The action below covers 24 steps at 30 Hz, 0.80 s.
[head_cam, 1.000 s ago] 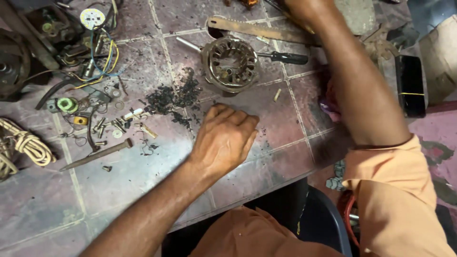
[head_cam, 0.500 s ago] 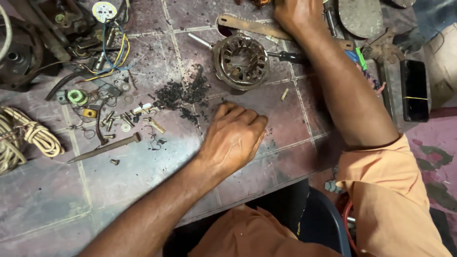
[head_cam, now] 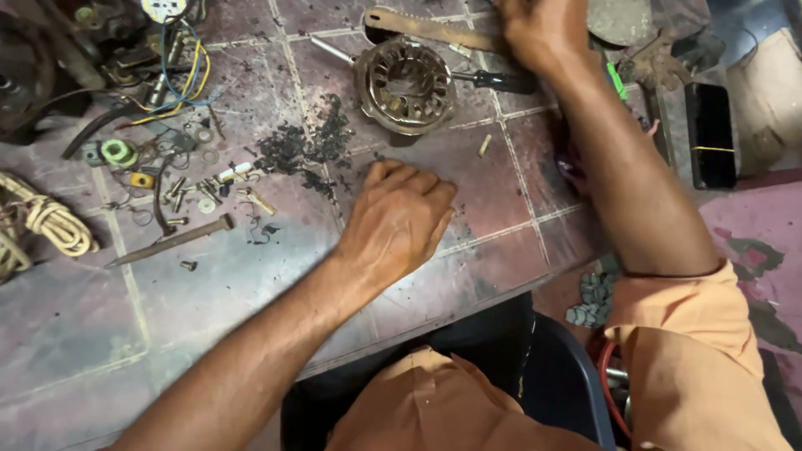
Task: Cleaning and repairing components of an electric fan motor at a workbench.
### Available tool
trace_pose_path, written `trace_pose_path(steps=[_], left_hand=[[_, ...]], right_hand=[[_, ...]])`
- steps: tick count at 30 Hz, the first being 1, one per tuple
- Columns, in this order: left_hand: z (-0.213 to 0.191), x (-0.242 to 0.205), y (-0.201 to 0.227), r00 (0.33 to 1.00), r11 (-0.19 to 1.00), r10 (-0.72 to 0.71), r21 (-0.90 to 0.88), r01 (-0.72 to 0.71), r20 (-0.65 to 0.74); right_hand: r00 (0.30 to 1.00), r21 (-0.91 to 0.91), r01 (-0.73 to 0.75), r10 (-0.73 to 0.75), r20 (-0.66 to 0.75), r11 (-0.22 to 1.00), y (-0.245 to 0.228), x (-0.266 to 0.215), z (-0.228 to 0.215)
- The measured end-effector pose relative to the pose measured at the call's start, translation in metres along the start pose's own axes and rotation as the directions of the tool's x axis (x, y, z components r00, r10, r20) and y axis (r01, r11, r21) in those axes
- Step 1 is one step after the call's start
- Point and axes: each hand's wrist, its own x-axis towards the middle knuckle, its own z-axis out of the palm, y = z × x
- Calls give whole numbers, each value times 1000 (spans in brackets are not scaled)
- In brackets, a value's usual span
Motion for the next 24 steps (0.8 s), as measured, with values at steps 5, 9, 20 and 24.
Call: trace_pose_path(steps=[5,9,20,24], left_hand=[[-4,1,0,1000,1000,4,11,-4,-2],[-4,1,3,1000,1000,25,-2,-25,-3],[-6,4,6,986,997,69,44,-63,-151],[-1,3,3,980,994,101,53,-93,-169]], right_hand=[[926,614,-342,368,89,712,-120,-8,-105],[992,570,35,40,-120,821,-162,-35,-138],[962,573,-179,264,-67,800,-175,-141,-133],[908,528,-244,383,-171,813,-190,-161,-139]])
